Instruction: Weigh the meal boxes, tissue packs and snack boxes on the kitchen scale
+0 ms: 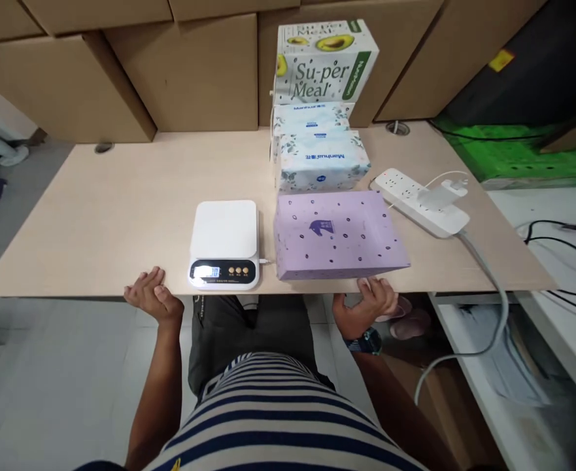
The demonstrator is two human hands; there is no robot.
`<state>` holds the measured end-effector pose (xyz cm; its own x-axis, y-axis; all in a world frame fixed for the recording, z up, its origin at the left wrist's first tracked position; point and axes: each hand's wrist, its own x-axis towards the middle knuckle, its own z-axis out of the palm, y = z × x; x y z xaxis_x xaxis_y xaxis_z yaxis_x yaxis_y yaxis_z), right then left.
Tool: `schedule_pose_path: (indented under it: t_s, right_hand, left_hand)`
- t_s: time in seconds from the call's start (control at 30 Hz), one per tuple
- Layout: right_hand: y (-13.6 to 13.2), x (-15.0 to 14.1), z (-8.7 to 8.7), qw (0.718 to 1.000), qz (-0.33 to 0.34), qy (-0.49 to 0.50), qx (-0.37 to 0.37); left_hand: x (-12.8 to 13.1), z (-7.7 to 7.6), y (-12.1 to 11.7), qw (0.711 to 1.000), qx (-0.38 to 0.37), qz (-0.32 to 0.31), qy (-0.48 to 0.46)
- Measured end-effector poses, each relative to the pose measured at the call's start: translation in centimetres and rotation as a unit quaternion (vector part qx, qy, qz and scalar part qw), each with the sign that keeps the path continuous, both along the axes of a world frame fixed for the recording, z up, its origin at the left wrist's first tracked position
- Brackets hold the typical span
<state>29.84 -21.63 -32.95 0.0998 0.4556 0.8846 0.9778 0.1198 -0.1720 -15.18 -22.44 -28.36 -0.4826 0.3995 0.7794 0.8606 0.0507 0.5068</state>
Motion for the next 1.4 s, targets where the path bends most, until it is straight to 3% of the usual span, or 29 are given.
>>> schedule_pose_path:
  t_s: [0.1,0.27,0.33,0.5,0.73,1.1,1.23,1.33,1.4]
  right_hand:
    - [1.4,0.1,-1.5,0.999,-0.005,0.018,0.047]
    - [0.6,0.0,-2.4,0.996,-0.014,0.075,-0.043]
    - [0.8,-0.3,-2.7,0.995,-0.027,0.085,-0.040]
    - [2.5,-0.9,-2.6,0.993,-0.076,0.089,0.028]
    - [2.5,0.3,-2.2,0.994,-0.064,0.094,0.002]
    - [4.3,-1.5,-2.3,0.989,-0.078,0.119,0.050]
    - [1.5,0.0,-0.2,0.995,-0.041,0.086,-0.022]
    - [-0.4,4.1,3.8,0.985,0.064,0.080,-0.138]
    - [-0.1,6.8,7.0,0.975,0.110,0.139,-0.134]
  left_hand:
    - [-0.8,-1.0,0.0,1.000,-0.001,-0.002,0.010]
    - [-1.3,-2.0,-0.1,0.997,-0.082,-0.005,0.007]
    - [-1.3,-2.1,-0.2,0.996,-0.093,-0.014,0.007]
    - [-1.3,-2.0,-0.9,0.996,-0.072,-0.049,0.017]
    - [-1.7,-1.6,-1.1,0.995,-0.038,-0.079,0.053]
    - [-0.5,0.0,-1.9,0.994,-0.063,-0.092,0.013]
    - [-1.5,2.4,-1.9,0.989,-0.096,-0.109,-0.023]
    - [-2.9,5.9,-2.4,0.985,-0.102,-0.118,-0.075]
    - [-2.4,8.6,-2.4,0.981,-0.074,-0.133,-0.122]
